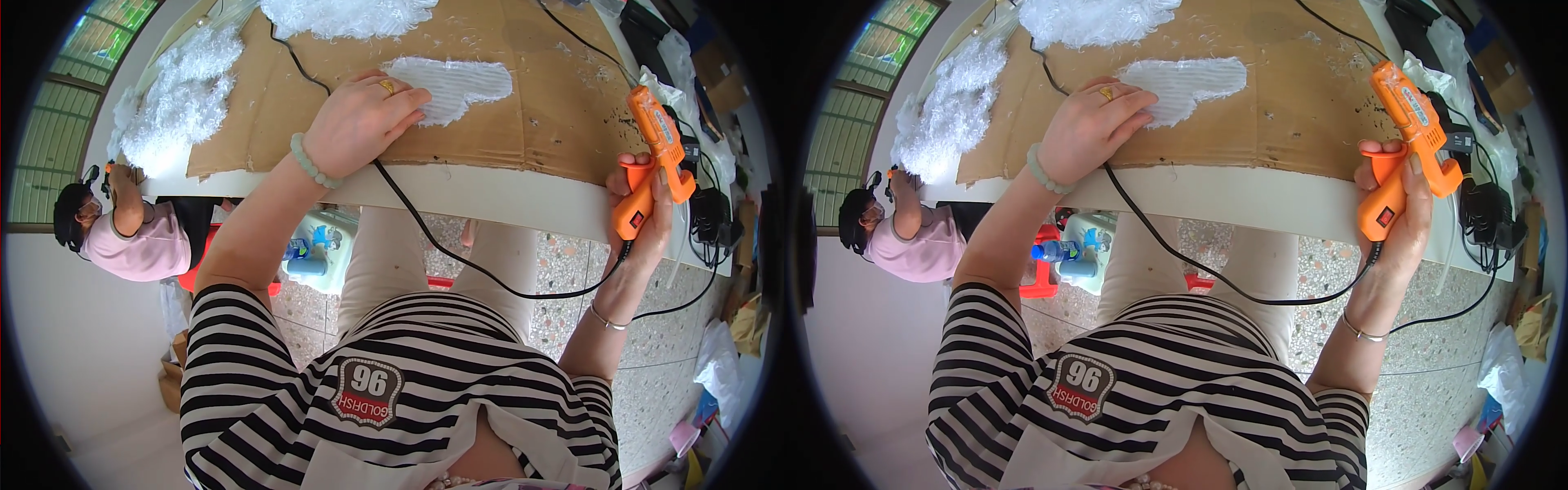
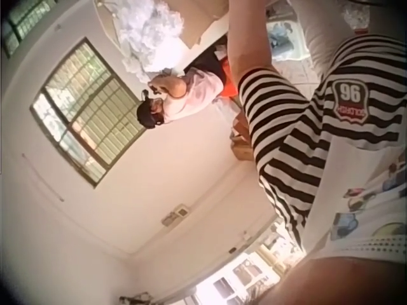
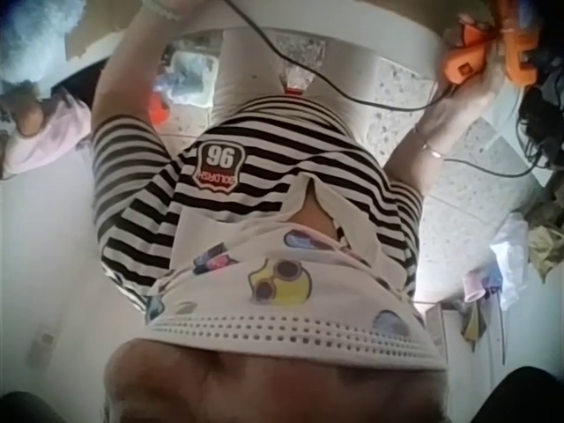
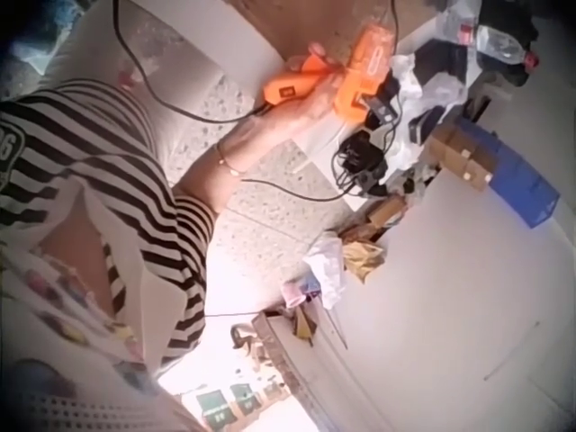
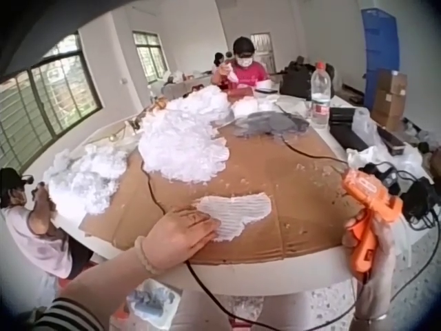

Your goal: Crafting a toy by gluing cotton fluff onto a cardboard base using a hot glue gun.

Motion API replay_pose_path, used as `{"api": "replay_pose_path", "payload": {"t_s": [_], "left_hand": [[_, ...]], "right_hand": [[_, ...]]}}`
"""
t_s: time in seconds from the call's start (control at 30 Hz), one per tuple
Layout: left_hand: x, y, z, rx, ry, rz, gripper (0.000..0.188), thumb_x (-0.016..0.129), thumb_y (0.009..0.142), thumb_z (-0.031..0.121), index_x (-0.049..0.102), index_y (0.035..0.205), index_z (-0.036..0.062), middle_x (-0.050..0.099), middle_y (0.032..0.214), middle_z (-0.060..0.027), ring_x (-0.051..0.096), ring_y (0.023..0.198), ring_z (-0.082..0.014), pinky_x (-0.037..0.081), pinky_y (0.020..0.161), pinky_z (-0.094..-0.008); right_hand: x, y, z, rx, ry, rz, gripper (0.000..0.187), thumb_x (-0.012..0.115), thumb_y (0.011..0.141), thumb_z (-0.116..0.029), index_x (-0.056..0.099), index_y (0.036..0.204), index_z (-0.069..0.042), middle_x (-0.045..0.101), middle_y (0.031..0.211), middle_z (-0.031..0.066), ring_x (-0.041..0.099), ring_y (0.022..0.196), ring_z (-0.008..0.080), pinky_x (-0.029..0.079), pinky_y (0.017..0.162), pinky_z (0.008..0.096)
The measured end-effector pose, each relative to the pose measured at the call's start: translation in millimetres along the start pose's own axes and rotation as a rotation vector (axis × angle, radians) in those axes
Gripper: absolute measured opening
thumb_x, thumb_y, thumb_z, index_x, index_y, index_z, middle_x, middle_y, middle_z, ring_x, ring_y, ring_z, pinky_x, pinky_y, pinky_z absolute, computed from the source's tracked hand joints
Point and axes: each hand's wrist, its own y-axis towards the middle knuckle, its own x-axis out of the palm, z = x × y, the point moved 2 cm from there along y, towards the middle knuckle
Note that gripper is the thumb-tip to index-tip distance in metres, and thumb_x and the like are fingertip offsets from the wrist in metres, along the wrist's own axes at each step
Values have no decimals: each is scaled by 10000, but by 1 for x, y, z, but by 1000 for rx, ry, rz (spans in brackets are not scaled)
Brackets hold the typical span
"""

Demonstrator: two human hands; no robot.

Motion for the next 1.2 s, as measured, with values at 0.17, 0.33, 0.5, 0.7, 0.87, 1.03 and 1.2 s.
{"api": "replay_pose_path", "payload": {"t_s": [0.17,0.33,0.5,0.7,0.87,1.03,1.2], "left_hand": [[-1,-1,3,74,97,7,197,634,748,104,601,941,76,646,824,-43,620,777,-241,483,833,-385],[-1,-4,4,146,196,24,216,592,717,89,598,932,67,638,826,-43,618,792,-218,481,837,-381],[-2,-4,7,181,239,-2,261,575,719,87,608,977,56,634,832,-60,617,824,-211,470,854,-386],[-9,-4,12,184,291,-1,269,576,724,90,610,988,50,641,851,-66,619,851,-219,460,869,-399],[-14,-4,12,186,325,-10,269,575,724,89,609,988,48,643,870,-74,619,866,-220,459,870,-401],[-15,-4,13,183,323,-38,268,575,720,89,608,982,45,643,876,-76,619,869,-221,458,873,-404],[-15,-4,14,168,330,-53,261,576,719,87,609,974,45,644,880,-76,619,873,-223,455,880,-409]], "right_hand": [[-2,1,1,9,14,-18,291,520,907,-218,522,1057,31,613,966,183,426,685,126,361,659,260],[-3,1,2,-1,24,-37,290,528,906,-212,528,1059,34,614,965,186,431,687,128,364,660,256],[-2,0,1,5,22,-50,288,531,906,-217,536,1051,33,618,953,182,434,693,127,369,664,249],[-4,0,1,4,26,-59,291,524,908,-219,530,1060,30,613,965,181,432,693,129,371,666,253],[-4,1,2,-3,7,-55,290,512,913,-227,522,1052,27,603,975,175,411,679,127,357,653,253],[-3,1,3,-6,-10,-46,282,505,915,-230,522,1037,24,602,970,170,396,668,124,342,637,250],[-1,0,2,-14,-30,-23,280,508,914,-224,524,1041,24,605,960,171,398,663,125,343,629,249]]}}
